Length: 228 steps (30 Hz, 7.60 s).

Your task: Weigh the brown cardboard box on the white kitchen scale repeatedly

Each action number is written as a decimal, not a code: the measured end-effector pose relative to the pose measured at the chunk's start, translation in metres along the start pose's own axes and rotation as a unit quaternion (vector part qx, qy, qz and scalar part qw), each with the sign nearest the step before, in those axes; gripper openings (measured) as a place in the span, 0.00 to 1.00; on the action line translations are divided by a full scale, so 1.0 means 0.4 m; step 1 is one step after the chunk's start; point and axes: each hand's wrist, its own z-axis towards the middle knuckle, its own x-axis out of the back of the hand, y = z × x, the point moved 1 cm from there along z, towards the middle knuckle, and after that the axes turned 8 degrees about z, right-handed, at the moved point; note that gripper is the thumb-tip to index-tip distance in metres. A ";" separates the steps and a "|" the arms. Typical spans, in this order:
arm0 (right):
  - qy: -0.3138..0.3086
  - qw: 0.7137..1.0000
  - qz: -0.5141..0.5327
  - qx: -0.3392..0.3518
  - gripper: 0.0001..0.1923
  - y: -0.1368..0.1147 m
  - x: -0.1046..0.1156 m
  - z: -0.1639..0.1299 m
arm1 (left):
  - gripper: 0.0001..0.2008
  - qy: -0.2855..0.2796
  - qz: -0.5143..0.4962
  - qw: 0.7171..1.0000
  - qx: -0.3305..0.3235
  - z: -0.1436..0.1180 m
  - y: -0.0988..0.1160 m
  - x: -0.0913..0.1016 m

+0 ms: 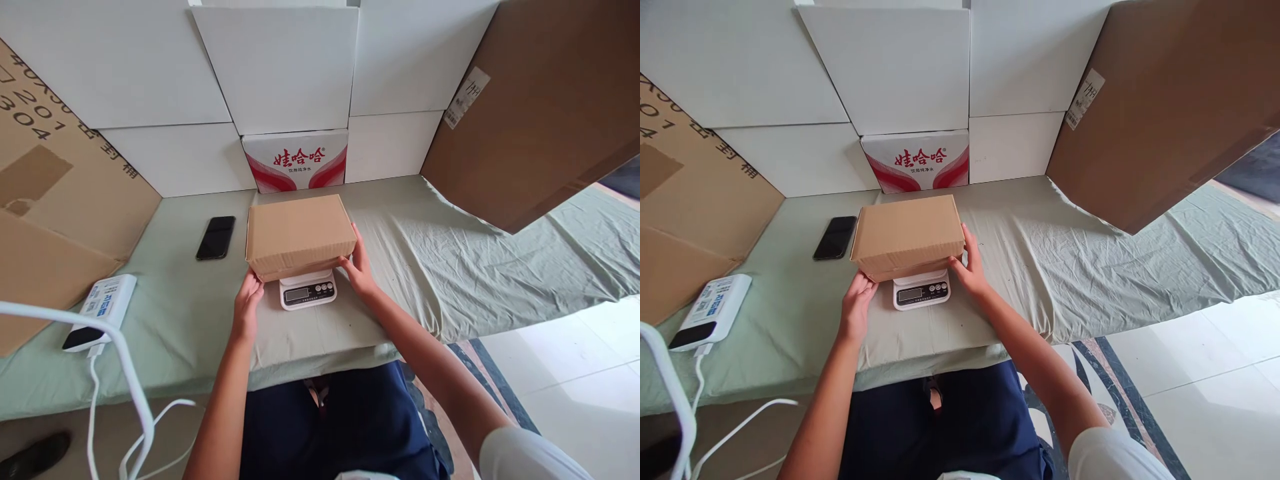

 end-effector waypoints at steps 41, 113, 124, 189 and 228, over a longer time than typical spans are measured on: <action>0.011 0.995 0.028 0.093 0.40 -0.047 -0.048 0.233 | 0.32 0.077 -0.029 0.991 -0.106 0.270 0.102 -0.017; -0.065 0.996 -0.006 0.058 0.37 -0.010 0.038 -0.015 | 0.38 0.074 -0.004 0.997 0.014 -0.027 0.006 0.018; -0.049 0.996 -0.030 0.061 0.37 -0.023 0.042 -0.012 | 0.40 0.045 -0.001 0.999 0.015 -0.036 0.002 0.017; -0.014 0.999 -0.006 0.049 0.40 0.124 -0.043 0.267 | 0.38 0.076 -0.062 0.994 -0.041 0.382 -0.064 -0.063; 0.032 0.996 0.079 -0.016 0.41 0.175 -0.032 0.273 | 0.36 0.113 -0.047 0.992 -0.019 0.370 -0.083 -0.028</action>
